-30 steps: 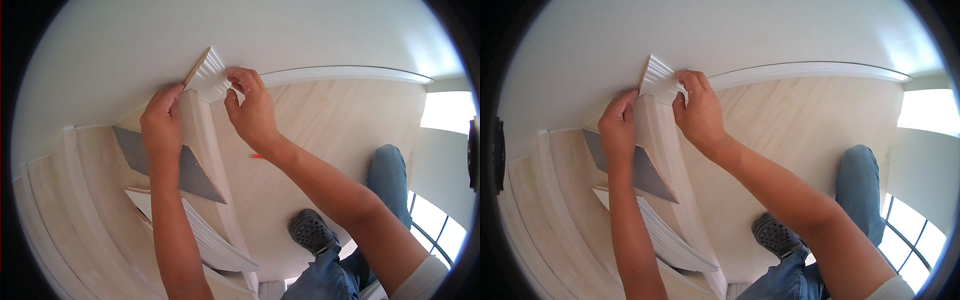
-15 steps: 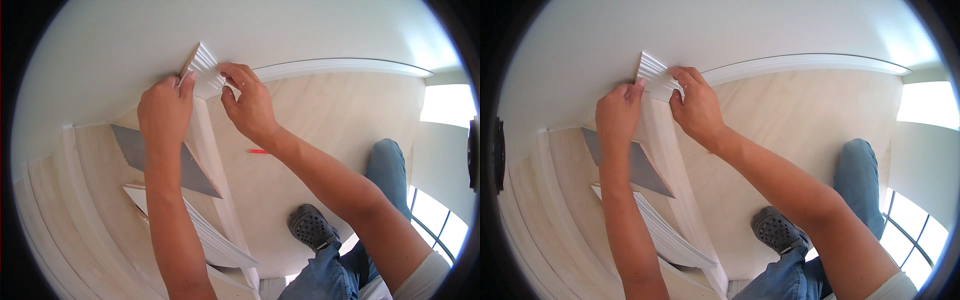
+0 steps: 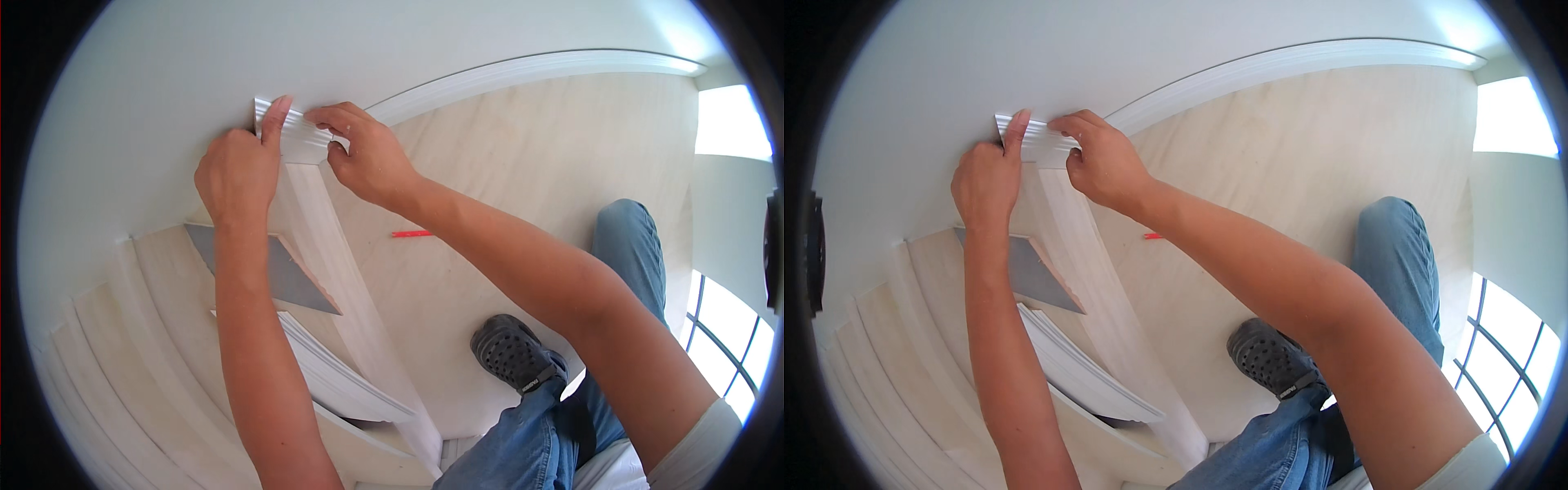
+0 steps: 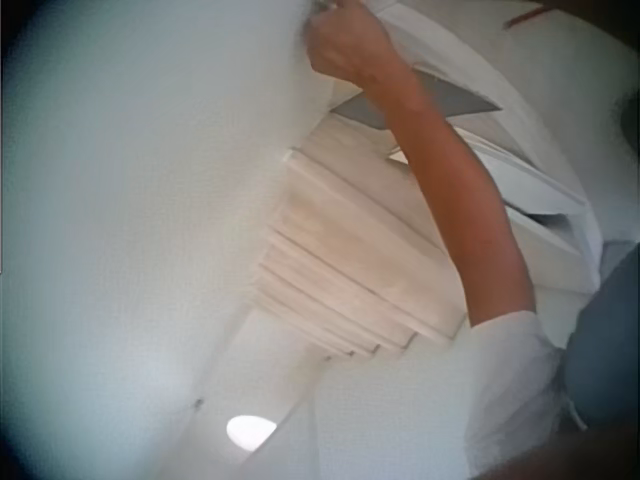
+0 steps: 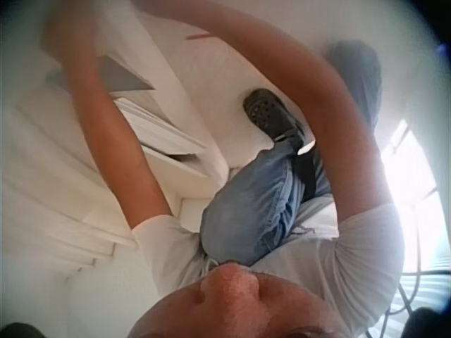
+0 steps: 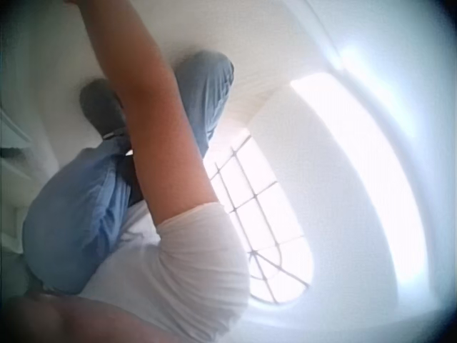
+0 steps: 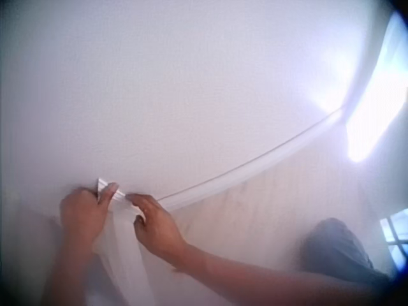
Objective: Measuring, marking, and cutting white decorative molding pieces for installation on a staircase.
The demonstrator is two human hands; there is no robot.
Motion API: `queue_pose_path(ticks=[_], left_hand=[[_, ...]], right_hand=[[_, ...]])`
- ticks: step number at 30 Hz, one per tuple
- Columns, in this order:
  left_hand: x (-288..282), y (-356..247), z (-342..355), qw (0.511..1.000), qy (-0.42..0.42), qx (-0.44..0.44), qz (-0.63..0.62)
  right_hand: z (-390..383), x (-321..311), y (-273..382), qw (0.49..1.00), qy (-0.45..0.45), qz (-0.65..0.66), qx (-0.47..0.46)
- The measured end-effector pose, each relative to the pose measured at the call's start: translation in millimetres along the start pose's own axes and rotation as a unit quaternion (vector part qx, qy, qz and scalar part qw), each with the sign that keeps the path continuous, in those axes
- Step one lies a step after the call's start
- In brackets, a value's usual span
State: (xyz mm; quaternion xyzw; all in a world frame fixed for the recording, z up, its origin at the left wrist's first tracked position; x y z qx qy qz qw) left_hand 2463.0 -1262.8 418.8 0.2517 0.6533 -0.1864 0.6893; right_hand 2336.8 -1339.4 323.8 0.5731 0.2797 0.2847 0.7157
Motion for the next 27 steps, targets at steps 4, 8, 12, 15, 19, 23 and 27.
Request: queue_pose_path(ticks=[4, 8, 12, 15, 19, 23, 27], left_hand=[[-1, 8, -6, 0.998, 0.045, 0.005, 0.032], [-1, -1, -6, 0.999, 0.006, 0.036, 0.038], [-1, 3, -3, 0.998, 0.009, 0.037, 0.059], [0, -3, -5, 0.998, -0.019, 0.045, 0.045], [6, 0, -7, 0.999, -0.002, 0.029, 0.041], [7, 2, -9, 0.998, -0.011, 0.030, 0.053], [7, -3, -13, 0.998, -0.028, 0.018, 0.051]], right_hand=[[-2, -3, 2, 0.999, 0.034, -0.022, 0.032], [-1, -5, 1, 0.999, 0.027, 0.010, 0.013], [-4, 0, -3, 0.996, 0.053, 0.054, 0.035], [-10, 4, -36, 0.994, -0.005, 0.056, 0.097], [-16, 20, -42, 0.996, -0.027, 0.030, 0.083], [-25, 62, -49, 0.977, 0.099, -0.003, 0.191], [-18, 86, -56, 0.977, 0.107, 0.053, 0.179]])
Point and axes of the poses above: each hand's wrist, its own z-axis towards the middle knuckle, its own x-axis out of the palm, y = z × x, the point moved 7 cm from there along z, towards the middle knuckle, and after that the axes turned 5 degrees about -z, right-handed, at the moved point
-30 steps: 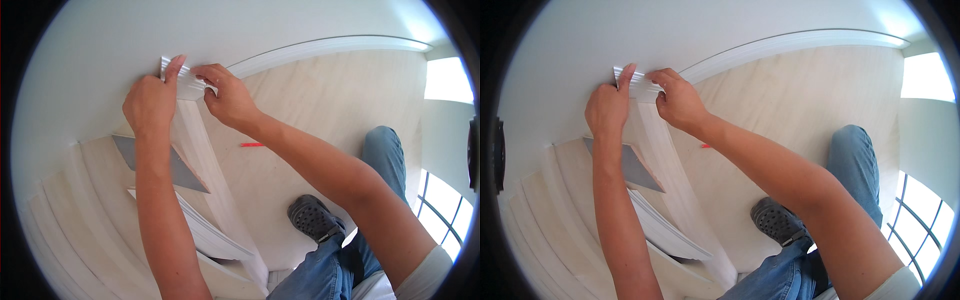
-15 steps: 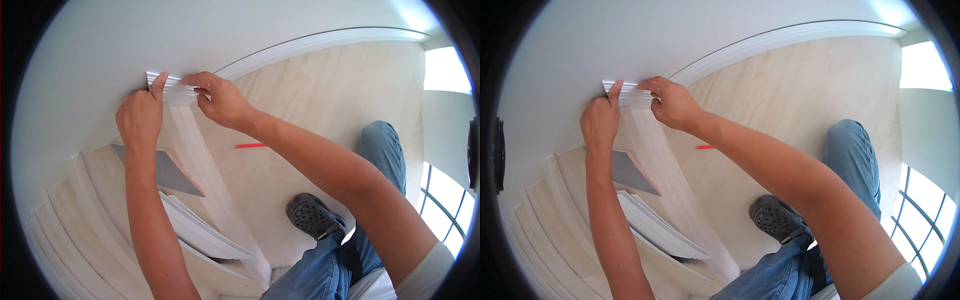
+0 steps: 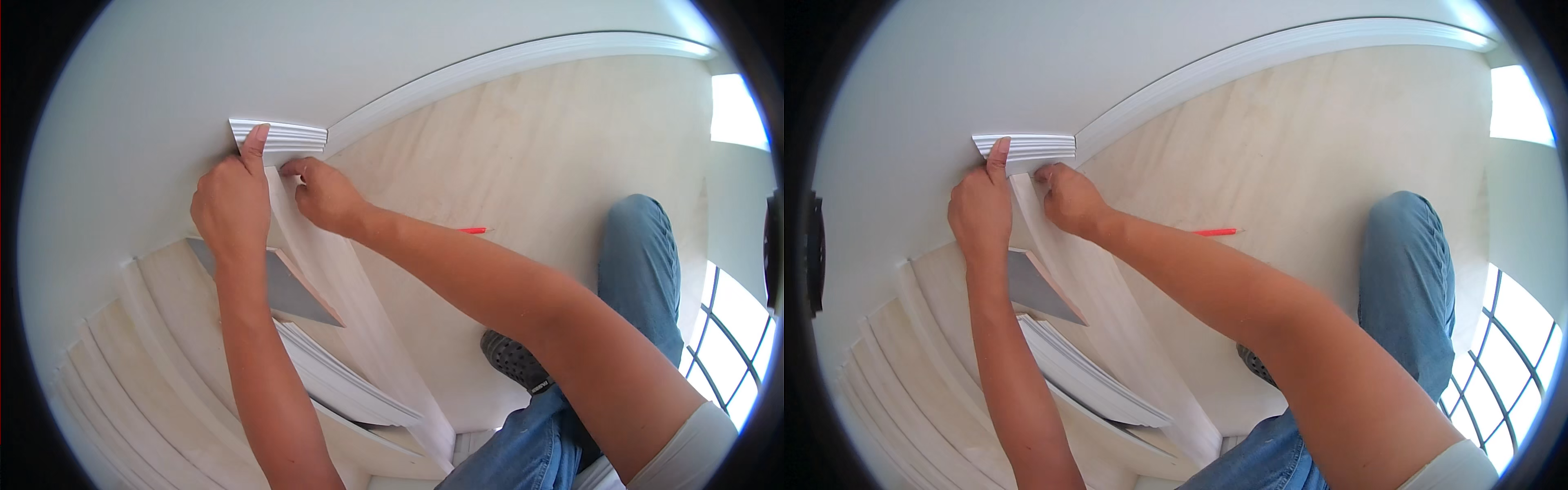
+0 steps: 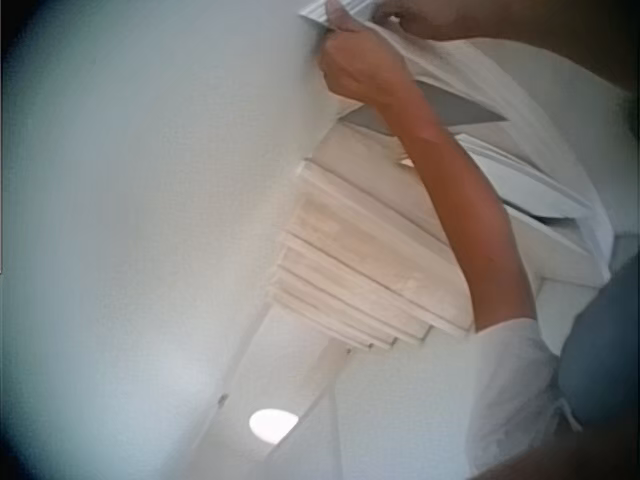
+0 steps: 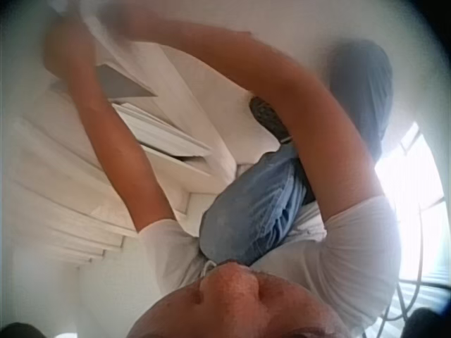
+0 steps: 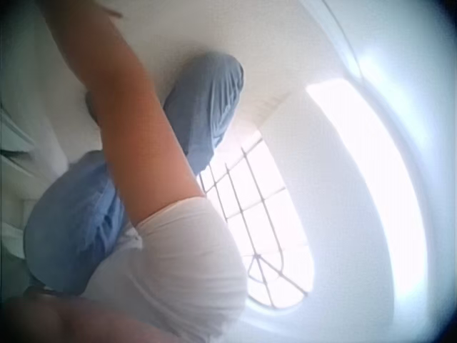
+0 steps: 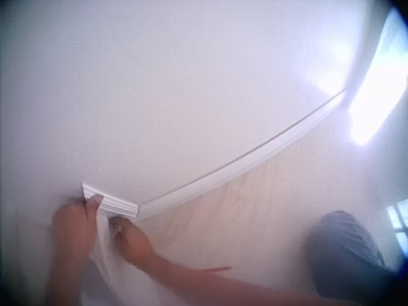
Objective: Measuring, marking, and cutting white decorative molding pieces for installation on a staircase.
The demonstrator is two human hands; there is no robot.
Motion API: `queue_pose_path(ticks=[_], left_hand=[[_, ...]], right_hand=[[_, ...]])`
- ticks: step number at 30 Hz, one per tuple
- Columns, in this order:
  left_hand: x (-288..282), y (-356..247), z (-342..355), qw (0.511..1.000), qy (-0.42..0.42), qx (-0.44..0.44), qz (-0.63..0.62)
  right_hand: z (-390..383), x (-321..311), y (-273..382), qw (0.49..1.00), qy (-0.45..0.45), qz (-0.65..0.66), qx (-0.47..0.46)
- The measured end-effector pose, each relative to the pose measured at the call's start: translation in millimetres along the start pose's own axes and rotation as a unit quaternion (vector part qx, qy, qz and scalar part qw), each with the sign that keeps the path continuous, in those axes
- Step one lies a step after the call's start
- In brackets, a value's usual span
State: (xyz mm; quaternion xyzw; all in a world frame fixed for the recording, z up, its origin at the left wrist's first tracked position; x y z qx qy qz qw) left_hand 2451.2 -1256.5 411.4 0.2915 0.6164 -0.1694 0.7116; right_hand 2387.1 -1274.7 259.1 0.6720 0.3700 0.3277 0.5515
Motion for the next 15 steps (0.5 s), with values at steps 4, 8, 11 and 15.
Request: queue_pose_path(ticks=[4, 8, 11, 15], left_hand=[[-1, 3, -1, 1.000, -0.021, 0.014, -0.012], [-1, 1, -4, 0.999, -0.036, 0.013, 0.009], [3, 0, -2, 0.999, -0.031, 0.004, 0.018], [3, 4, -2, 0.999, -0.046, 0.014, 0.021]], right_hand=[[-6, 7, -5, 0.998, -0.006, 0.031, -0.045], [-12, -14, -13, 1.000, -0.007, 0.004, -0.001], [-10, -30, -14, 1.000, -0.010, -0.012, 0.001], [-13, -38, -6, 1.000, -0.014, -0.024, 0.002]])
Point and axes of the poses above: each hand's wrist, its own z-axis towards the middle knuckle, its own x-axis out of the palm, y = z × x, the point moved 7 cm from there along z, towards the middle knuckle, and after that the axes turned 5 degrees about -z, right-handed, at the moved point
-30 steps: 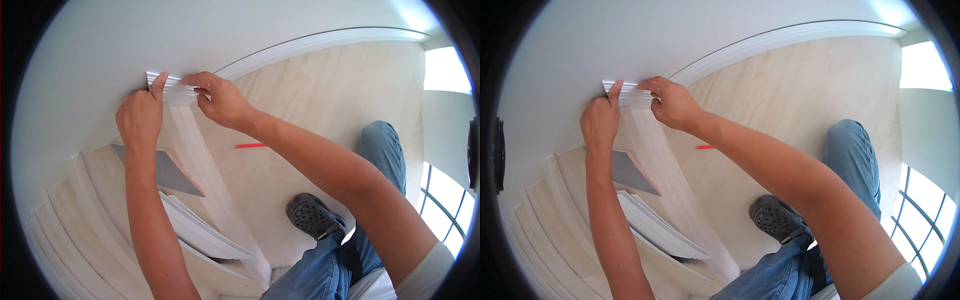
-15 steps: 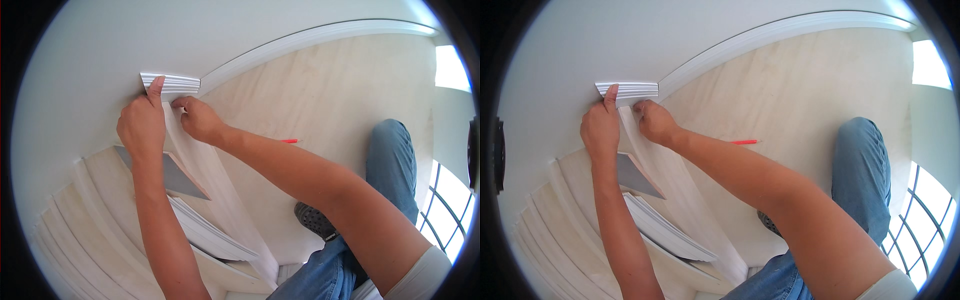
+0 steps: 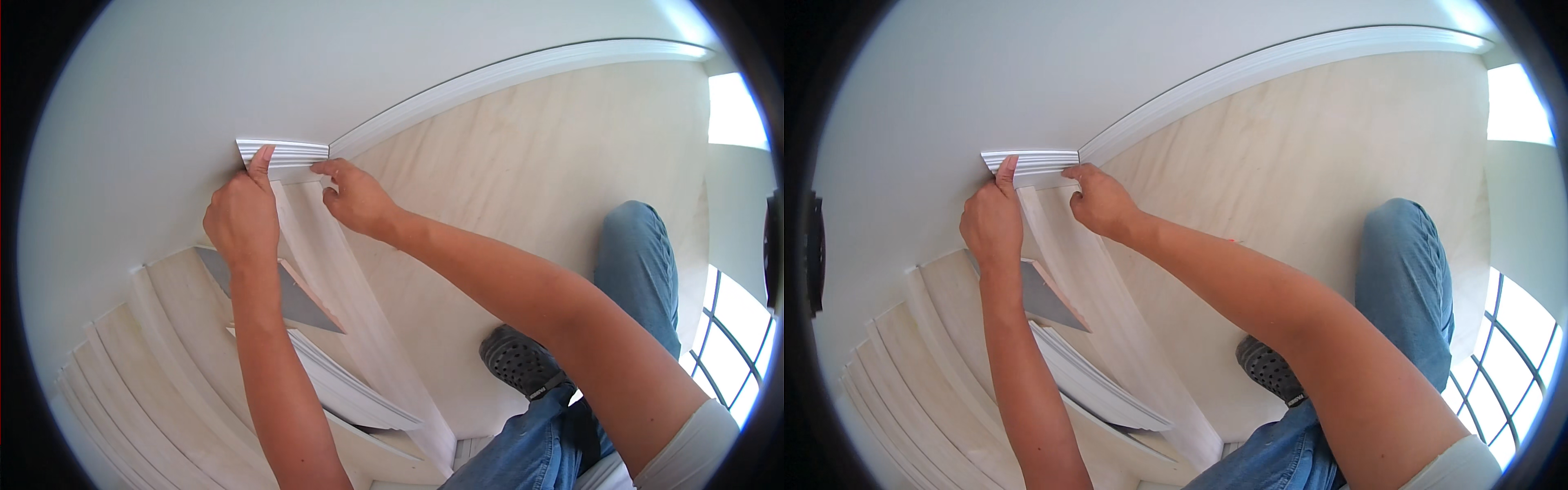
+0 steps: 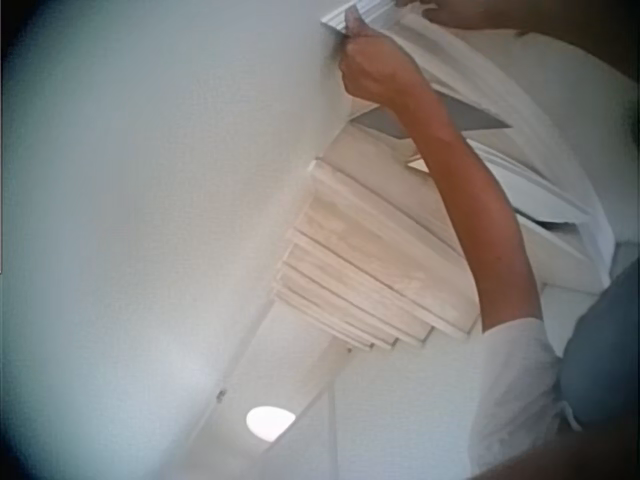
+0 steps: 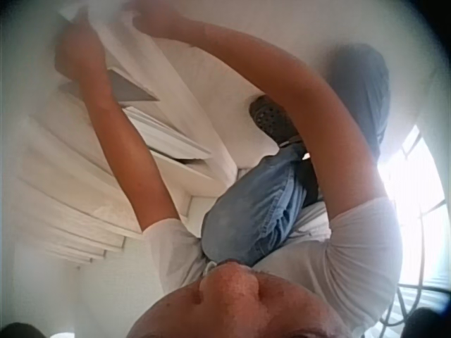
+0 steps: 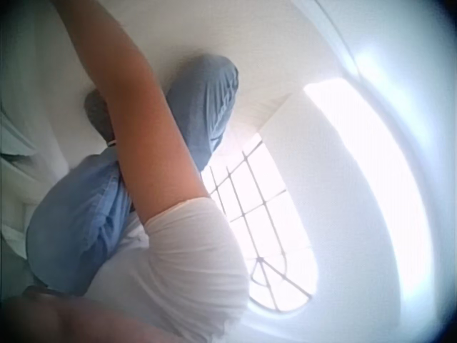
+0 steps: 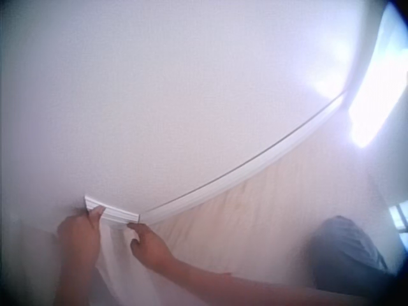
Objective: Measuring, marking, and cutting white decorative molding pieces for installation on a staircase.
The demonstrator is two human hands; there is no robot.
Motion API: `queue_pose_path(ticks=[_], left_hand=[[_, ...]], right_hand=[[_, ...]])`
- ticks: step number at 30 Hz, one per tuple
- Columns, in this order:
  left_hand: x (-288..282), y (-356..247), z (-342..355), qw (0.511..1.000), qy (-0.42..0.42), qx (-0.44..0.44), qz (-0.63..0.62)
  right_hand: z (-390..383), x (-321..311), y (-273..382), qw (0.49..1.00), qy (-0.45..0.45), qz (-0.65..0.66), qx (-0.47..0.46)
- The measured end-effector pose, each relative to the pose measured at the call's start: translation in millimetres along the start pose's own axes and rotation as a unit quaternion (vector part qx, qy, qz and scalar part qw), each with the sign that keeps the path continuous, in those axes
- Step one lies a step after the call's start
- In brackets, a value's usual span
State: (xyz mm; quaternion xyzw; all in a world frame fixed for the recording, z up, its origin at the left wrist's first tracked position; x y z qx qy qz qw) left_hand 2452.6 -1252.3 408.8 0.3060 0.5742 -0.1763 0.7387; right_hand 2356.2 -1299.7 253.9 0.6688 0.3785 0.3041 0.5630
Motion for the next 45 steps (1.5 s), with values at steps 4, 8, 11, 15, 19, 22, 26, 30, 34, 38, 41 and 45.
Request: queue_pose_path(ticks=[4, 8, 11, 15, 19, 22, 26, 30, 34, 38, 41, 45], left_hand=[[-3, -3, 0, 1.000, 0.023, -0.013, 0.000], [-2, 1, -4, 0.999, 0.040, -0.016, -0.034], [-10, 5, -9, 0.996, 0.067, -0.023, -0.051], [-4, 6, -23, 0.991, 0.080, 0.006, -0.108], [-6, 18, -35, 0.981, 0.139, -0.047, -0.125], [0, 33, -39, 0.972, 0.075, -0.025, -0.222], [4, 16, -49, 0.947, 0.085, 0.051, -0.306], [1, 14, -45, 0.945, 0.100, 0.044, -0.307], [9, 24, -38, 0.932, 0.101, 0.061, -0.342], [14, 23, -41, 0.927, 0.118, 0.055, -0.351], [3, 12, -49, 0.924, 0.135, 0.098, -0.345], [-8, -1, -82, 0.899, 0.174, 0.155, -0.371]], right_hand=[[-7, -23, 6, 0.997, -0.071, 0.005, -0.031], [-14, -33, 25, 0.985, -0.124, -0.046, -0.113], [-12, -29, 28, 0.989, -0.096, -0.013, -0.109], [-15, -35, 29, 0.983, -0.126, -0.010, -0.136], [-18, -35, 34, 0.965, -0.210, -0.053, -0.145], [-14, -35, 35, 0.969, -0.173, -0.064, -0.163], [-22, -27, 13, 0.995, -0.030, -0.027, -0.090], [-22, -30, 5, 0.993, -0.011, 0.002, -0.117], [-12, -28, 0, 0.991, -0.053, 0.026, -0.121], [-5, -28, -10, 0.996, -0.004, 0.009, -0.090], [-13, -31, -22, 0.985, 0.155, 0.057, -0.051], [-9, -18, -24, 0.908, 0.334, 0.252, 0.024]])
Point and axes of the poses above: each hand's wrist, its own z-axis towards the middle knuckle, its own x-axis out of the palm, y = z × x, the point moved 7 cm from there along z, towards the middle knuckle, and after that the axes turned 5 degrees about -z, right-handed, at the moved point
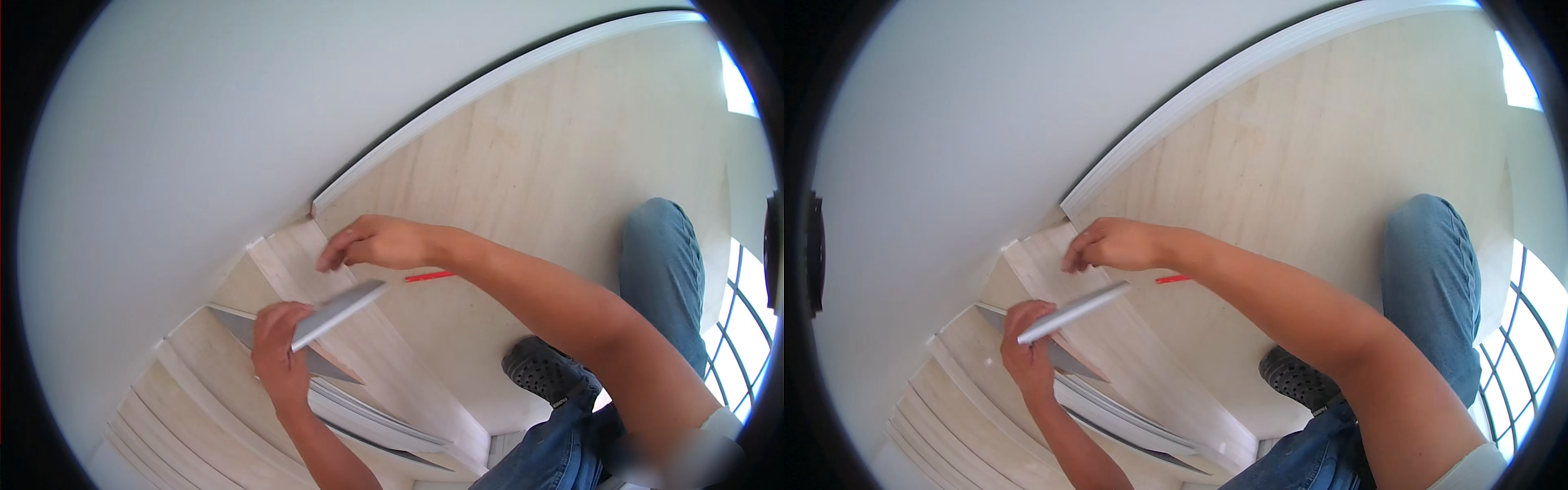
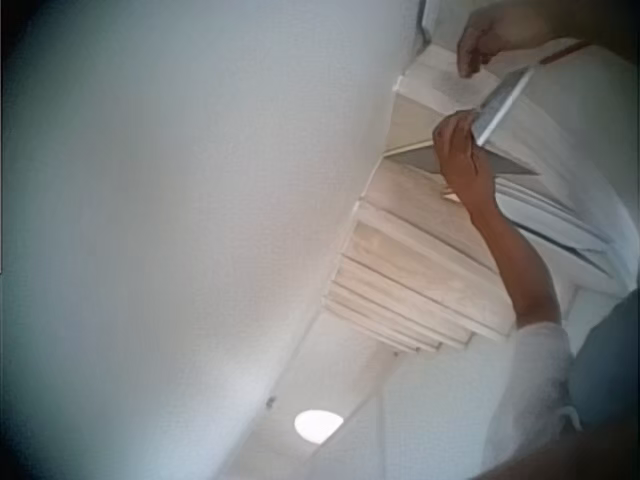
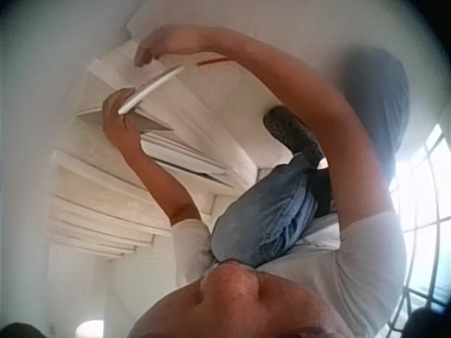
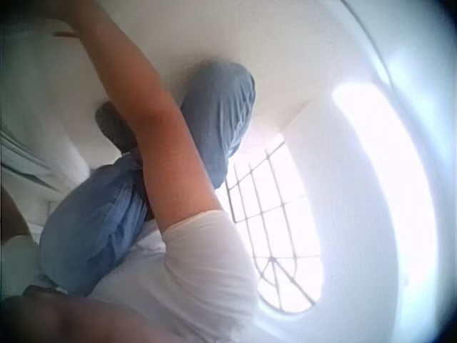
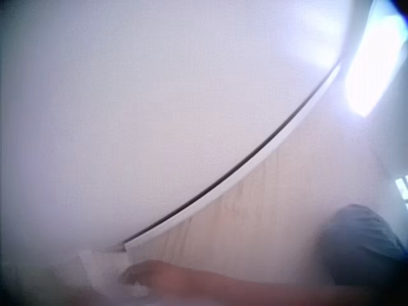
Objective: Measuring, marking, and cutting white decorative molding pieces for installation on a staircase.
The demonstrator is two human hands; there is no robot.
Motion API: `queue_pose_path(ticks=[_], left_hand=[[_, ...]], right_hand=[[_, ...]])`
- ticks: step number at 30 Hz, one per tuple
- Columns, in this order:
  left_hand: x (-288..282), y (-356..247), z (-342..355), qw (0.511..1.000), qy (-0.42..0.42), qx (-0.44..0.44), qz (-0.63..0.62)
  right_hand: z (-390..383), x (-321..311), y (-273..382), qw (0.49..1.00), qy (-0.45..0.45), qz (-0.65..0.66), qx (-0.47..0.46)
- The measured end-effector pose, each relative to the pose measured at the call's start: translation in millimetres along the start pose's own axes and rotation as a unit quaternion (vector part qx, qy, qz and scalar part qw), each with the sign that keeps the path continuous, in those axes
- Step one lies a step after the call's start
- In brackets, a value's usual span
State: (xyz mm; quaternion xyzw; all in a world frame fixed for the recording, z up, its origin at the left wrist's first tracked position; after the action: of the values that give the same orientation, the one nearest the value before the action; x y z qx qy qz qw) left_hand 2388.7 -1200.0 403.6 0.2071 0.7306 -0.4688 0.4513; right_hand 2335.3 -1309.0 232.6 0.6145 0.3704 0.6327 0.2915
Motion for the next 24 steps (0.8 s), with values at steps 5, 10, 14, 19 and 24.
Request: queue_pose_path(ticks=[5, 10, 14, 19, 24], left_hand=[[18, -17, -30, 0.997, 0.021, -0.045, -0.056], [25, -31, -50, 0.994, 0.005, -0.079, -0.079], [18, -43, -63, 0.993, -0.027, -0.076, -0.083], [-10, -96, -84, 0.978, -0.153, 0.140, -0.010], [-31, -134, -113, 0.949, -0.261, 0.168, -0.052]], right_hand=[[71, 19, 20, 0.965, -0.089, -0.245, 0.007], [65, 23, 26, 0.951, -0.110, -0.287, -0.024], [14, 16, 26, 0.991, -0.107, -0.081, 0.011], [-92, 17, 49, 0.983, -0.043, -0.174, 0.033], [-166, 47, 112, 0.972, -0.059, -0.229, 0.002]])
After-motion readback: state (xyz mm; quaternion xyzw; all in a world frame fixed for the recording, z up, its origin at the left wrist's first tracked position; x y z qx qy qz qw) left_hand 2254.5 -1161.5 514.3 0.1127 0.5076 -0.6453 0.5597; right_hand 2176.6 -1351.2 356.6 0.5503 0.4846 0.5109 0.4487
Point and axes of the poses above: each hand's wrist, its own z-axis towards the middle knuckle, its own x-axis out of the palm, y = z × x, the point moved 7 cm from there along z, towards the middle knuckle, and after that the axes turned 5 degrees about -z, right-handed, at the moved point
